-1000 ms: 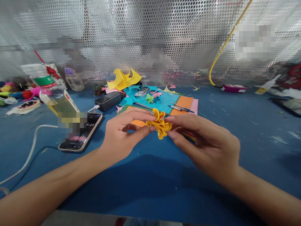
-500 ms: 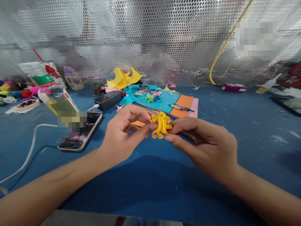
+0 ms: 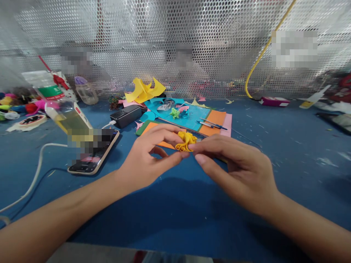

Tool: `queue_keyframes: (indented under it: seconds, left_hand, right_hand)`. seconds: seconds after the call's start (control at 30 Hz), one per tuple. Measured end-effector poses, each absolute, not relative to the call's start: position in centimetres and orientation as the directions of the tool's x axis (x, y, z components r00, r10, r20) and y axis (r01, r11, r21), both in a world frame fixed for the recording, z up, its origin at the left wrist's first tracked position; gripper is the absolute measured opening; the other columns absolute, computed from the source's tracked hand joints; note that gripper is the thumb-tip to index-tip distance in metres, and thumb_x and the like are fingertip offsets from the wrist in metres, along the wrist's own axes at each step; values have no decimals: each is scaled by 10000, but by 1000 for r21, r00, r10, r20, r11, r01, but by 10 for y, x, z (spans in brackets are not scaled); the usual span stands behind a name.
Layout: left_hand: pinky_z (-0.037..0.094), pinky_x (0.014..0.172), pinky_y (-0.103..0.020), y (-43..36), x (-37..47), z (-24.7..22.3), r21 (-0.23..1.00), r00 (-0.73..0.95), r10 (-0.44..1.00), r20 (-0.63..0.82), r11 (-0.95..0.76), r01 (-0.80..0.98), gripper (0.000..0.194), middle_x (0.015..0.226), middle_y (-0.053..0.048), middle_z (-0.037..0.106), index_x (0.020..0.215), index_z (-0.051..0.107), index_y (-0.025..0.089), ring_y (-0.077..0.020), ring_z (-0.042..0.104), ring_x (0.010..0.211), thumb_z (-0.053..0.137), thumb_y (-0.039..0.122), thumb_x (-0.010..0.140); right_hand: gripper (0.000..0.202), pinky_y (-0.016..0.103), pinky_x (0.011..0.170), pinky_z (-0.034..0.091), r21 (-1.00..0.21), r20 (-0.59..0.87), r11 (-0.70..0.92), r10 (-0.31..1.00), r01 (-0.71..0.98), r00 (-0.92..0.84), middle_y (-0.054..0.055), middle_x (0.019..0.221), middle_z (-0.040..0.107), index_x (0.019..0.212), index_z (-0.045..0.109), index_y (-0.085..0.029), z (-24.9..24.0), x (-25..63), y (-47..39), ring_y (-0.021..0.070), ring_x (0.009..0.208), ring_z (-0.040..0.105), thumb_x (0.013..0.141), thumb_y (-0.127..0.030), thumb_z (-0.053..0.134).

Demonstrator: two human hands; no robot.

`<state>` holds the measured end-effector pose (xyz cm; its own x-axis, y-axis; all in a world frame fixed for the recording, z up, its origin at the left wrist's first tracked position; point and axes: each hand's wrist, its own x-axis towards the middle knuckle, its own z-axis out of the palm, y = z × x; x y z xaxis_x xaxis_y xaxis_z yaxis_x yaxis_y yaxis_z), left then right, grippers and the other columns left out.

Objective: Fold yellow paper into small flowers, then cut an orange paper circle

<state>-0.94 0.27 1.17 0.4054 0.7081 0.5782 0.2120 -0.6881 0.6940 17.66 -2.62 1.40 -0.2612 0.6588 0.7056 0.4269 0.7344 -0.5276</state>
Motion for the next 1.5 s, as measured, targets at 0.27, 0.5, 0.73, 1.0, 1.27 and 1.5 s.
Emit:
queue_keyframes:
  seconds: [0.27, 0.5, 0.73, 1.0, 1.27, 1.5]
  left_hand:
    - [504, 503, -136, 3, -8, 16, 788, 518, 760, 392, -568, 238, 146, 1041, -57, 543, 882, 625, 184, -137, 575, 856, 622, 287, 778]
    - [534, 533, -161, 8, -6, 17, 904, 567, 786, 247, -398, 158, 118, 921, -14, 488, 806, 639, 179, -91, 542, 741, 628, 291, 769]
    - [518, 570, -161, 7, -5, 19, 931, 528, 832, 171, -311, 189, 101, 812, -7, 625, 816, 651, 174, -102, 569, 728, 625, 262, 773]
    - [510, 528, -168, 5, -4, 17, 938, 365, 899, 240, -312, 152, 231, 797, 1, 668, 911, 558, 183, -108, 626, 668, 676, 251, 725]
    - [493, 528, -159, 1, 0, 16, 906, 332, 905, 265, -351, 235, 88, 769, -14, 670, 813, 614, 152, -112, 628, 683, 615, 175, 728]
    - [502, 534, -171, 0, 0, 12, 881, 330, 897, 294, -389, 271, 108, 757, -17, 672, 818, 667, 163, -126, 623, 704, 610, 220, 746]
  right_hand:
    - [123, 226, 603, 477, -403, 750, 753, 598, 521, -284, 31, 836, 582, 811, 609, -170, 12, 176, -20, 109, 711, 565, 729, -80, 589]
    - [106, 259, 727, 475, -388, 719, 746, 613, 542, -329, 34, 849, 576, 764, 568, -181, 10, 180, -16, 130, 781, 584, 733, -81, 582]
    - [155, 278, 760, 489, -389, 708, 729, 628, 563, -324, 27, 873, 660, 904, 578, -189, 8, 181, -12, 152, 822, 609, 758, -146, 606]
    - [142, 258, 682, 508, -438, 697, 706, 658, 557, -285, 19, 822, 666, 914, 605, -188, 5, 178, -14, 134, 728, 619, 773, -169, 600]
    - [134, 280, 691, 502, -378, 711, 772, 595, 511, -374, 26, 808, 667, 886, 625, -214, 3, 175, -14, 141, 759, 610, 798, -129, 569]
    - [64, 261, 635, 479, -407, 695, 739, 632, 537, -342, 18, 722, 647, 736, 596, -184, 7, 175, -14, 126, 669, 596, 781, -145, 575]
